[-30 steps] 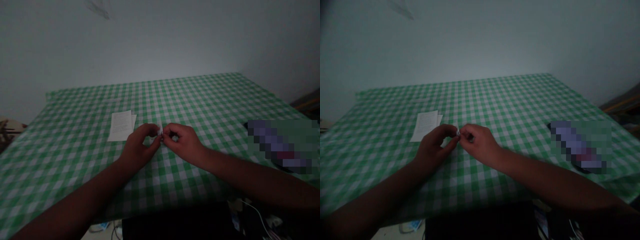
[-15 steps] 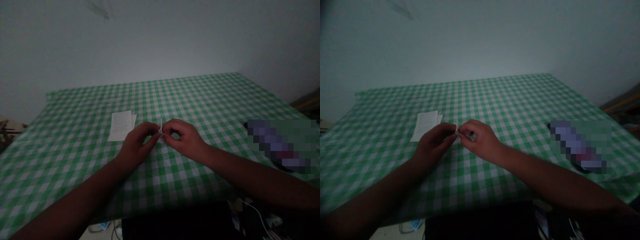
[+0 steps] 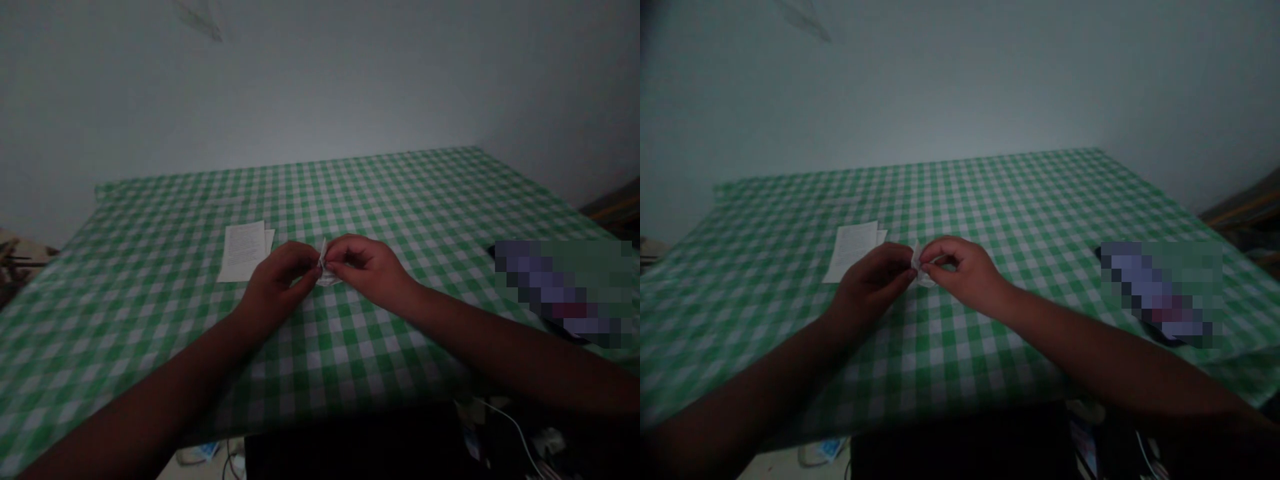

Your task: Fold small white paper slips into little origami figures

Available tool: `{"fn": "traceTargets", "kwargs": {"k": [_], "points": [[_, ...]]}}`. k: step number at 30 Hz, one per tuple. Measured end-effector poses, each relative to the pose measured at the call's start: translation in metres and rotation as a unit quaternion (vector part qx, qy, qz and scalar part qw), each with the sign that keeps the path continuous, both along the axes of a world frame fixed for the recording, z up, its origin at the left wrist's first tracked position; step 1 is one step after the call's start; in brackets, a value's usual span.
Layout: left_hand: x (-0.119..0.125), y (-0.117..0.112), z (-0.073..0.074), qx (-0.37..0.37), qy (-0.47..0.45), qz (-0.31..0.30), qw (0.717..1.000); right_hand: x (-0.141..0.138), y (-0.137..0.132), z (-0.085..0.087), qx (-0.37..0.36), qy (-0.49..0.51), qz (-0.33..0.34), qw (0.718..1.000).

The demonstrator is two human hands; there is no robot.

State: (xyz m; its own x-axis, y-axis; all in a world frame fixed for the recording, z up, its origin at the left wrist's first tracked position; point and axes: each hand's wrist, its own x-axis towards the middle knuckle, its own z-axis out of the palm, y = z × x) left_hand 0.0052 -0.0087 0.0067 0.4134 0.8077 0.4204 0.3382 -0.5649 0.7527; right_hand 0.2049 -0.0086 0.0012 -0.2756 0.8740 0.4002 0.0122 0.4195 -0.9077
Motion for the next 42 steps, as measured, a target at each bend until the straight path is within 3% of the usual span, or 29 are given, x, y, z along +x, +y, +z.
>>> {"fn": "traceTargets", "kwargs": {"k": [8, 12, 15, 18, 22, 28, 35, 42], "points": [[-0.006, 0.004, 0.003, 0.035, 0.025, -0.040, 0.998, 0.003, 0.002, -0.001, -0.045, 0.022, 0.001, 0.999], [-0.016, 0.012, 0.007, 0.118, 0.131, -0.079, 0.981, 0.012, 0.005, 0.005, 0.034, -0.057, -0.018, 0.998], [-0.020, 0.014, 0.009, 0.165, 0.233, -0.093, 0.954, 0.019, 0.005, 0.011, 0.129, -0.167, -0.019, 0.977], [-0.019, 0.015, 0.007, 0.165, 0.290, -0.091, 0.938, 0.021, 0.003, 0.016, 0.201, -0.236, 0.003, 0.951], [-0.015, 0.018, -0.001, 0.135, 0.322, -0.109, 0.931, 0.021, 0.002, 0.018, 0.227, -0.269, 0.015, 0.936], [-0.012, 0.021, -0.006, 0.094, 0.272, -0.117, 0.951, 0.024, 0.008, 0.012, 0.200, -0.269, 0.004, 0.942], [-0.009, 0.020, -0.005, -0.037, 0.175, -0.124, 0.976, 0.026, 0.016, 0.009, 0.123, -0.237, 0.017, 0.964], [-0.008, 0.022, -0.008, -0.030, 0.179, -0.111, 0.977, 0.025, 0.021, 0.008, 0.132, -0.247, 0.038, 0.959]]}}
